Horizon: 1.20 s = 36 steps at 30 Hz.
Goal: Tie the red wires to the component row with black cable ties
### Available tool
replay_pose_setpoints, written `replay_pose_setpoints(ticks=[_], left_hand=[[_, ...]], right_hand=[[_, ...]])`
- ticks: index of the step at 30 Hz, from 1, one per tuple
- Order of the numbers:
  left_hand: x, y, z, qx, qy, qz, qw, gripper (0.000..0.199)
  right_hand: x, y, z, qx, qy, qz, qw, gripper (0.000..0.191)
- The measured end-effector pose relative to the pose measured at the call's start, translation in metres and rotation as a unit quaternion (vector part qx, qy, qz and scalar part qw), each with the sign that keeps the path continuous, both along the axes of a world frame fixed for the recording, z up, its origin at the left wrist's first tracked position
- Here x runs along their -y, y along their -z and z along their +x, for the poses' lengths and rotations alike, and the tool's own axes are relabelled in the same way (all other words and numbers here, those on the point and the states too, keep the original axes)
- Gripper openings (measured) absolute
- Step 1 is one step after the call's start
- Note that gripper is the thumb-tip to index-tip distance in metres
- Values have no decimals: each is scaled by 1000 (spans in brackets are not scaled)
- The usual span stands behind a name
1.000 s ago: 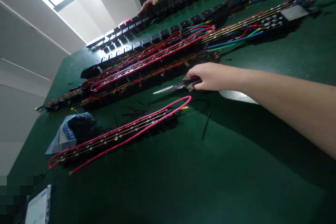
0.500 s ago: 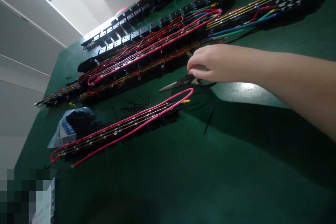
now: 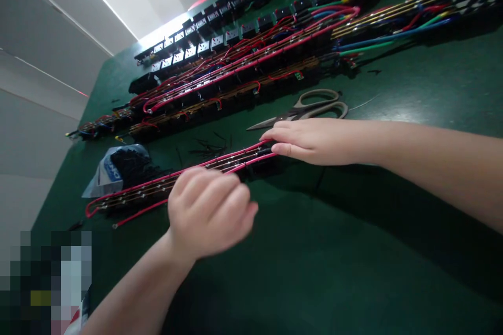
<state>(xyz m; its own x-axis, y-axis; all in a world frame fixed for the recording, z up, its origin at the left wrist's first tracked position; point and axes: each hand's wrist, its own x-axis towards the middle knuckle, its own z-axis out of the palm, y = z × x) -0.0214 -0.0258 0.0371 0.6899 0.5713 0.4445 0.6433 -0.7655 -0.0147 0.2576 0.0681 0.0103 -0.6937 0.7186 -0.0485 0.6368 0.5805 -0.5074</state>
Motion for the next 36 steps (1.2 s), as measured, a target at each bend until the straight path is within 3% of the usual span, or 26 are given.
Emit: replay_pose_setpoints(ticks=[2, 4, 7, 19, 26, 36], left_hand=[[-20, 17, 4, -3, -62, 32, 998, 34], [-36, 32, 5, -43, -109, 1, 993, 42], [-44, 44, 4, -76, -110, -42, 990, 40], [-41, 43, 6, -81, -120, -57, 988, 44], [-41, 43, 7, -74, -117, -50, 989, 44], [-40, 44, 6, -72, -120, -50, 989, 42]], right_hand=[[1, -2, 0, 13, -1, -9, 1000, 65], [3, -4, -1, 15, -13, -12, 1000, 63], [4, -6, -1, 11, -14, -23, 1000, 57], [7, -14, -10, 5, 61, -77, 995, 48], [4, -12, -8, 10, 52, -77, 996, 38], [0, -12, -4, 17, 26, -94, 995, 49]])
